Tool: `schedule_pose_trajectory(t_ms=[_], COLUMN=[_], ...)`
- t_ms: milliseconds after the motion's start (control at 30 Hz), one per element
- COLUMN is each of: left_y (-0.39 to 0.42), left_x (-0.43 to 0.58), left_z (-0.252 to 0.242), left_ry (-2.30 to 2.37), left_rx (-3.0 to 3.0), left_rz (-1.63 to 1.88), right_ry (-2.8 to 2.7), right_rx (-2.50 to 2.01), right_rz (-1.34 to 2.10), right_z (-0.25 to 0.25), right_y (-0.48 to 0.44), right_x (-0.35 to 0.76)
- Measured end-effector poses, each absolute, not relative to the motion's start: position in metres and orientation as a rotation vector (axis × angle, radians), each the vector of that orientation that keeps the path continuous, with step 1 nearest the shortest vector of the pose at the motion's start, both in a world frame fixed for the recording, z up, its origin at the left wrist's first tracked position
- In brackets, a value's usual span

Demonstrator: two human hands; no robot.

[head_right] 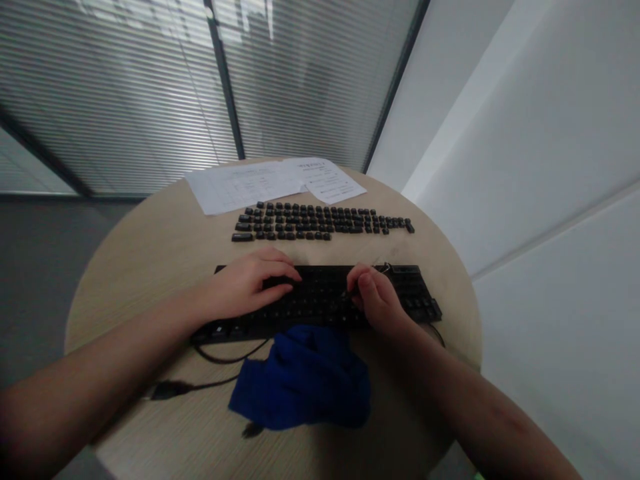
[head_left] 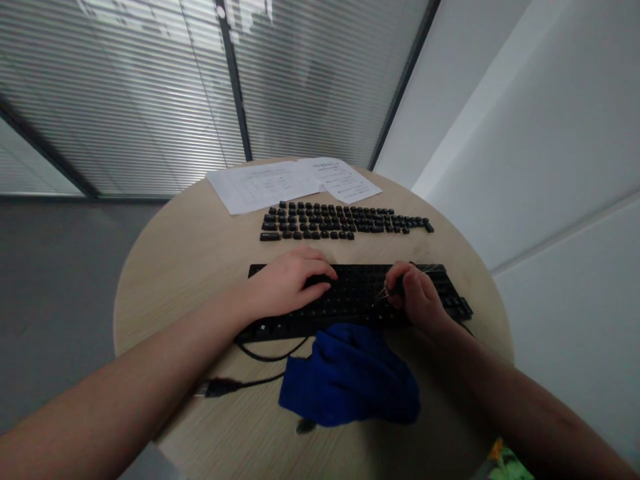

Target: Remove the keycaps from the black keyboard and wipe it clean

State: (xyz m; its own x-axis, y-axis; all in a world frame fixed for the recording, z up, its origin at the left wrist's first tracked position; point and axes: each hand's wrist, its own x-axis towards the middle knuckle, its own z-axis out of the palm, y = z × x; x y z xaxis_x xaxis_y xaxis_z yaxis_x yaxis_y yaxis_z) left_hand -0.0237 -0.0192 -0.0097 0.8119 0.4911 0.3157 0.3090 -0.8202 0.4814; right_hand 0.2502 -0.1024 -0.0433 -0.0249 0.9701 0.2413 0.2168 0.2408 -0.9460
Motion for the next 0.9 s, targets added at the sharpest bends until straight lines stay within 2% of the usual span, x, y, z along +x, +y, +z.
schedule_pose_trajectory(t_ms=[533, 900], left_y=[-0.017, -0.016], left_x=[-0.018, -0.018], left_z=[-0.025, -0.026], left_ry=[0.601, 0.606], left_rx=[2.582, 2.590], left_rz=[0.470, 0.476], right_ry=[-1.622, -2.013], right_rx=[-1.188, -1.138], right_rz=[0.986, 0.804], right_z=[-0.050, -0.037], right_y=[-0.100, -0.104], right_x=[0.254, 0.252])
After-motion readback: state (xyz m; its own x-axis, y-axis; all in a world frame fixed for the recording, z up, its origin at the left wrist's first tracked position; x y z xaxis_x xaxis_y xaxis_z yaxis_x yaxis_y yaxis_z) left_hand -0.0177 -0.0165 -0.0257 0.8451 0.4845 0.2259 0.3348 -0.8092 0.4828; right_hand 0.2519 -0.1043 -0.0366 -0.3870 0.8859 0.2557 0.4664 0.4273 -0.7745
